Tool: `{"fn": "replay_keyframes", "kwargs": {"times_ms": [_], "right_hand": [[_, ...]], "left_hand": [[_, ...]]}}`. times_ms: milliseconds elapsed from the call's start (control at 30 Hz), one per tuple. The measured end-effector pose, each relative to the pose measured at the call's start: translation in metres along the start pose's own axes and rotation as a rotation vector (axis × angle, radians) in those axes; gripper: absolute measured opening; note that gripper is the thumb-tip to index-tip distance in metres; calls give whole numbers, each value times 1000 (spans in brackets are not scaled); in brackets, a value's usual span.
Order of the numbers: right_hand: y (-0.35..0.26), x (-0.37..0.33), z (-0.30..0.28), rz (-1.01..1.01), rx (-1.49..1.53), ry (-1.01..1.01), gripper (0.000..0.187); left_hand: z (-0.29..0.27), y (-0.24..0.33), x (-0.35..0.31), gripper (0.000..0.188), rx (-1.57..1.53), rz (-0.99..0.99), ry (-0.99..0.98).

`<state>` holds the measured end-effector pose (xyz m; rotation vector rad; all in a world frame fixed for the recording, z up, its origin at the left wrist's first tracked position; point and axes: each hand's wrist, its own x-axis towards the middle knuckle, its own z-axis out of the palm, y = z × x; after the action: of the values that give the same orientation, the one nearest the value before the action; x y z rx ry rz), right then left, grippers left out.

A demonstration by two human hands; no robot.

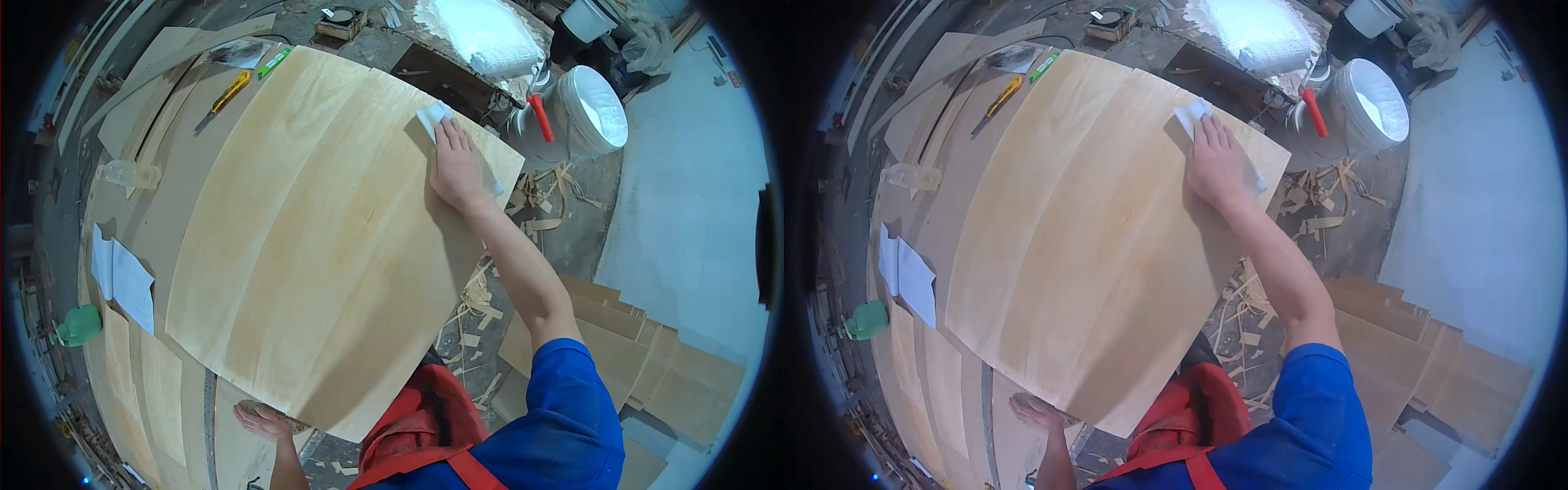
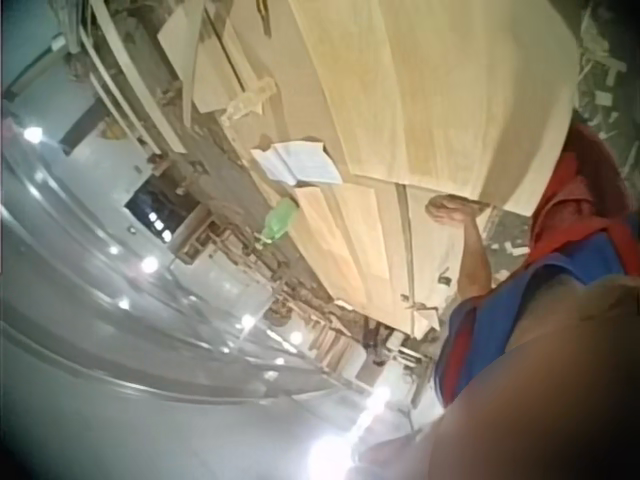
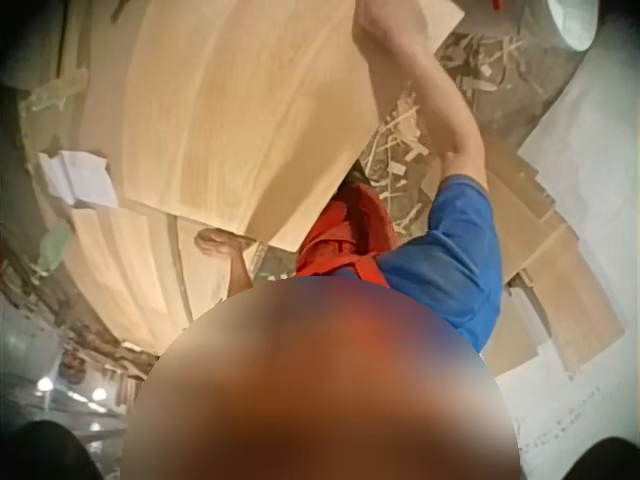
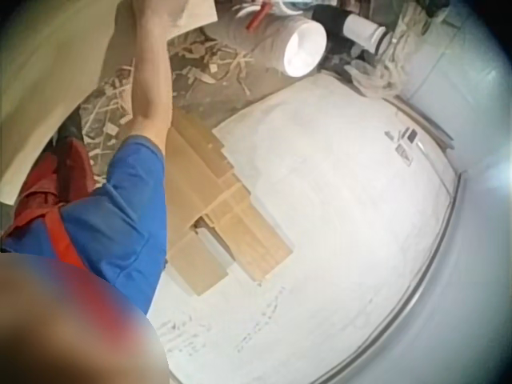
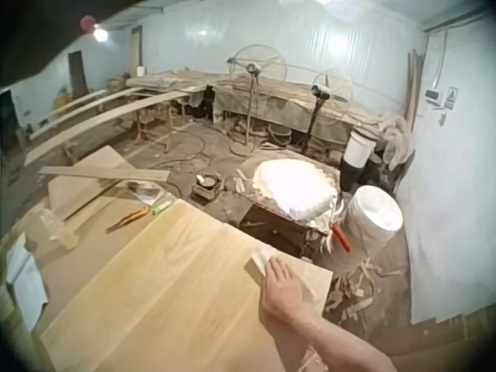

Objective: Wiping a wooden panel with a cloth and using a scraper tool to refine the edges.

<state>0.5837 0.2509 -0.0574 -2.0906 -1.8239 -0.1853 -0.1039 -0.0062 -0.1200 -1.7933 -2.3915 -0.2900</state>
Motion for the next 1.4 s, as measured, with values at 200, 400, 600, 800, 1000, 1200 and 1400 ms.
{"fn": "replay_keyframes", "kwargs": {"times_ms": [200,400,600,800,1000,1200,1400], "right_hand": [[-28,-44,-12,-83,31,-47,48],[-16,-24,-6,-10,41,-3,47],[-25,-18,-10,1,102,-68,48],[-58,-55,-14,-13,84,-45,51],[-83,-72,-24,-45,12,-186,55],[-133,-111,-4,-68,134,-9,56],[-114,-92,-22,-28,-26,-175,59]], "left_hand": [[-4,1,1,65,16,13,5],[-5,1,-4,64,-16,5,3],[9,-22,-2,63,-7,56,50],[1,-1,-5,62,-36,17,37],[-2,-8,-6,61,-10,16,35],[-9,-1,-8,60,-1,-2,20],[-9,3,-5,55,-9,15,-11]]}}
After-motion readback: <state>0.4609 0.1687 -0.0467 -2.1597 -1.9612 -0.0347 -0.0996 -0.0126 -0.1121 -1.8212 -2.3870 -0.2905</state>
